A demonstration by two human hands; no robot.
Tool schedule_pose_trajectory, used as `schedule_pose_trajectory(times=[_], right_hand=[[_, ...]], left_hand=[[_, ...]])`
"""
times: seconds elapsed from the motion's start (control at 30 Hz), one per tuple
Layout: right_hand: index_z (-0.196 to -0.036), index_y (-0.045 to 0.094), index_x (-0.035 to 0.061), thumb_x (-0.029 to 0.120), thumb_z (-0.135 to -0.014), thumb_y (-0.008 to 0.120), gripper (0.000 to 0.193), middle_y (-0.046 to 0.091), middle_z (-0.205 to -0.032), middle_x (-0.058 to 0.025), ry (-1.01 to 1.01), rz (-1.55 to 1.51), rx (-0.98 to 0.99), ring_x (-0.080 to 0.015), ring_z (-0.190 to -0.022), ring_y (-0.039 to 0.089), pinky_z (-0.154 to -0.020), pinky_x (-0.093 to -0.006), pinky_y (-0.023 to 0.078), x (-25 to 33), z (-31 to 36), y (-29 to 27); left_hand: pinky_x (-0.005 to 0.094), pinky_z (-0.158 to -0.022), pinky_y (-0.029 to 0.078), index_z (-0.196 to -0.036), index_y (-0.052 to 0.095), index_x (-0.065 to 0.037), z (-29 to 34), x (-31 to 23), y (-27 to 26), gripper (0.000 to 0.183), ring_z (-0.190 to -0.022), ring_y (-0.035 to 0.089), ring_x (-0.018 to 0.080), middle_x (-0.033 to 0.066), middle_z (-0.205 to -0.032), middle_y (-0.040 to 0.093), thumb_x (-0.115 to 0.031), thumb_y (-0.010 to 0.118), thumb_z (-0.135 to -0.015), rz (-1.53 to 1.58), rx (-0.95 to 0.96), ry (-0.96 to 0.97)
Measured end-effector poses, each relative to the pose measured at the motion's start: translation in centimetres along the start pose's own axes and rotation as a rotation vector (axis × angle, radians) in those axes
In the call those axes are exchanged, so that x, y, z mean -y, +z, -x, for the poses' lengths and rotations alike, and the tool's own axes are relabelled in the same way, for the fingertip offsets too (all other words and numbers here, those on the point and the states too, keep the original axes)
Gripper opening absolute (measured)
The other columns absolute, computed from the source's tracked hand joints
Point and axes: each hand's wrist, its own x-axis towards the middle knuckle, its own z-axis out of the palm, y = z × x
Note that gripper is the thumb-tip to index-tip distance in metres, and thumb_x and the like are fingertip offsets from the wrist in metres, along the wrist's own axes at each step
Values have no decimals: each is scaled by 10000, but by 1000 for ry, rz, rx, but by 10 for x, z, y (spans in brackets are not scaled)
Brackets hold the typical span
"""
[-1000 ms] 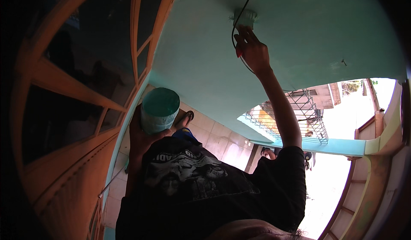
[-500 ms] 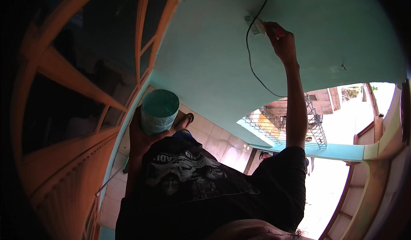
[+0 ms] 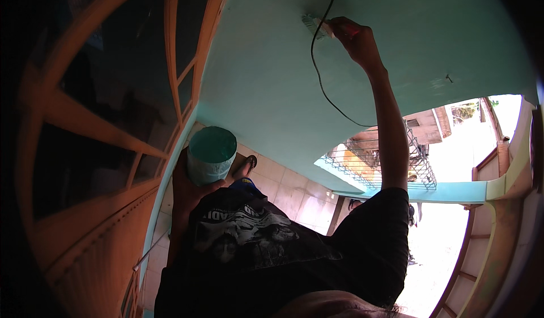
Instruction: The person paints a ceiling with a brush, repeatedly dipping the brush into a small container of green paint and applying it to the ceiling surface. The person holds the container in one hand and the brush in the other, working in a covered outdoor area.
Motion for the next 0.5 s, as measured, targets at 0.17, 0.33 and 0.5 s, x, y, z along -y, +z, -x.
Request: schedule_pose_trajectory(times=[0.17,0.33,0.5], right_hand=[[-1149,715,97,140,-971,642,197,746,-1047,-13,-26,315,-171,-93,-831,686,-704,-248,542,46,-42,-99],[-1047,719,0,43,-954,659,119,761,-959,-116,-332,587,-456,-188,-778,718,-683,-301,566,120,-45,-132],[-1142,707,171,111,-918,665,235,696,-1273,-10,-249,1051,-528,-176,-1080,714,-722,-306,613,66,-31,-96]], left_hand=[[458,-991,501,-1358,509,-35,-1,-4,2,968,-1166,624,318,160,-1245,625,-371,962,-572,73,9,-16],[455,-983,503,-1347,518,-37,2,-3,2,949,-1151,628,317,160,-1231,628,-352,962,-570,53,-21,-4],[454,-979,504,-1340,519,-37,2,-3,1,949,-1143,631,321,158,-1234,628,-342,962,-559,14,-36,-5]])
